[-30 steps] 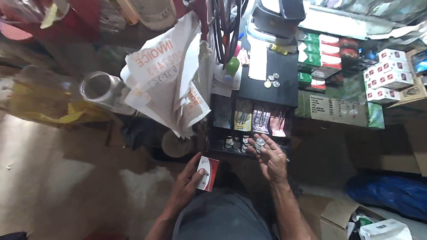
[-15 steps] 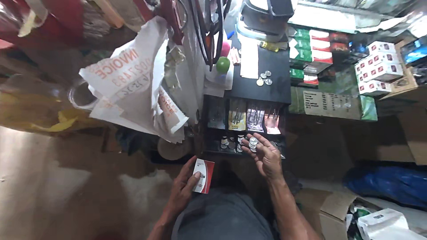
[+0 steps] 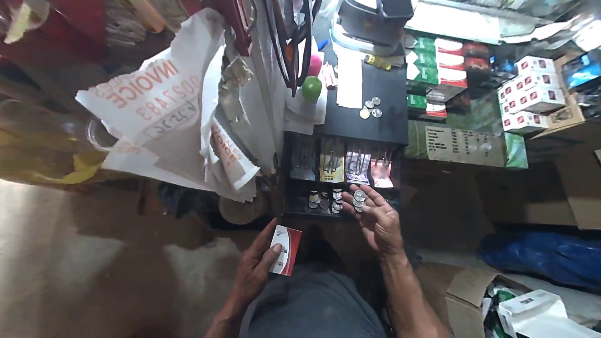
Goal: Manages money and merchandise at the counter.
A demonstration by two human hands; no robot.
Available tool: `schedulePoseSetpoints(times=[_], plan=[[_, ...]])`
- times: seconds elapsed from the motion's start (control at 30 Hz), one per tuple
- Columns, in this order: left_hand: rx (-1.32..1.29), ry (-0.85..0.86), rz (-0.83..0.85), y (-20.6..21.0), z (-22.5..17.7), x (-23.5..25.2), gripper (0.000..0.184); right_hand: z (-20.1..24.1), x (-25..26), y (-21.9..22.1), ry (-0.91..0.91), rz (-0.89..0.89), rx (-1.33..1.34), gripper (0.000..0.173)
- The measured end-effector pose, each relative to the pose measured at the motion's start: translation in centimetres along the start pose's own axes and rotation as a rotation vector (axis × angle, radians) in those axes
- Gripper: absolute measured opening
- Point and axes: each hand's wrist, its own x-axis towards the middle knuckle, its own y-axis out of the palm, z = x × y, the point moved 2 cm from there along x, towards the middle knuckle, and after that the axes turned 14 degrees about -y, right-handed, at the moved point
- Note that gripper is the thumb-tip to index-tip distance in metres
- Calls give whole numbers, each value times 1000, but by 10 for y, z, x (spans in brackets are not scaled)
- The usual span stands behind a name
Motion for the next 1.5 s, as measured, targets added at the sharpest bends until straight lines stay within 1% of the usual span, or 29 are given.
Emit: schedulePoseSetpoints(times=[0.1, 0.17, 0.23, 0.33, 0.47, 0.57, 0.63, 0.7, 0.77, 0.9, 1.03, 1.23, 1.37, 1.5], plan=[[21, 33, 32, -1, 0, 0, 46, 7, 0, 6, -16, 2, -30, 38], [63, 34, 69, 1, -4, 2, 42, 10, -2, 15, 17, -6, -133, 32], [131, 37, 118, 4, -8, 3, 40, 10, -8, 28, 79, 38, -203, 27], [258, 95, 162, 7, -11, 6, 37, 4, -16, 43, 145, 92, -181, 28], [400, 226, 144, 18, -19, 11, 24, -10, -19, 52, 182, 59, -55, 30], [604, 332, 105, 29, -30, 17, 27, -16, -22, 57, 198, 100, 46, 37], [760, 398, 23, 39, -39, 20, 30, -20, -26, 60, 206, 127, 83, 41], [880, 397, -16, 46, -47, 23, 36, -23, -29, 63, 199, 144, 105, 44], [966, 340, -28, 51, -51, 25, 42, -25, -32, 64, 195, 153, 127, 45], [994, 321, -61, 54, -47, 30, 42, -25, -34, 63, 201, 188, 140, 48], [965, 361, -88, 53, -42, 34, 37, -27, -36, 63, 212, 179, 161, 48], [924, 421, -108, 49, -39, 39, 30, -25, -39, 64, 204, 220, 146, 42], [885, 454, -110, 47, -37, 38, 31, -23, -40, 65, 197, 209, 127, 40], [853, 439, -116, 46, -34, 39, 32, -24, -39, 65, 198, 180, 128, 39]])
